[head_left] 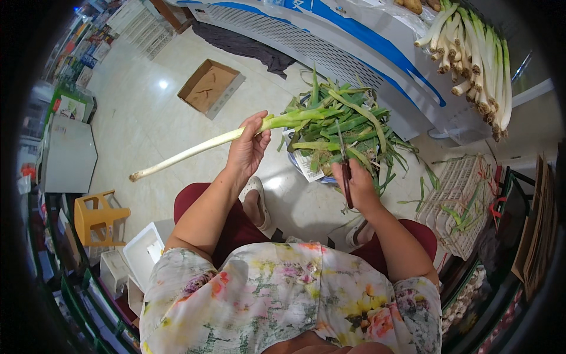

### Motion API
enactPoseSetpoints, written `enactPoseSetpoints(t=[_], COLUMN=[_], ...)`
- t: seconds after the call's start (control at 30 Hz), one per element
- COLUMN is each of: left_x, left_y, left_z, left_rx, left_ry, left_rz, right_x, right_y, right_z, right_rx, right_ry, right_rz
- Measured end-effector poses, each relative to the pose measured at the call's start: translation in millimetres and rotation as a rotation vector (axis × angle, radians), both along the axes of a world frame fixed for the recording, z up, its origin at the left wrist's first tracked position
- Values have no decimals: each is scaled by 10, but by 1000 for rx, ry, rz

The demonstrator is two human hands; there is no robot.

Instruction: The person trims green onions with scissors, removing the roots and the upper parts of the leaves, and then collects the trimmings into a bucket.

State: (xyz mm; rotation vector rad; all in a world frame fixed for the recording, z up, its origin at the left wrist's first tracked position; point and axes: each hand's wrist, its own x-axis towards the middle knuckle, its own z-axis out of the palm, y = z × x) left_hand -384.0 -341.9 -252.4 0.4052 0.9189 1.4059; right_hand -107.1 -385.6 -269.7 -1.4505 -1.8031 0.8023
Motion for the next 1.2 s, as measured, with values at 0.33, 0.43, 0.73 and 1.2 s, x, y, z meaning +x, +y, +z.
enactPoseSetpoints(t=[0.33, 0.43, 0.73, 1.2], left_x=[110, 121, 61, -325], left_y=[-204, -211, -122, 36], left_z=[152, 110, 195, 113], left_rx=[-141, -70, 76, 125], left_ry=[146, 197, 268, 74], left_rz=[-186, -230, -327, -249], right_x=[69, 75, 104, 367], right_y=[290, 295, 313, 180], right_z=[453, 284, 257, 572], right_rx=[76, -138, -488, -16], right_ry=[192, 339, 787, -127], right_rz=[80, 151, 85, 240])
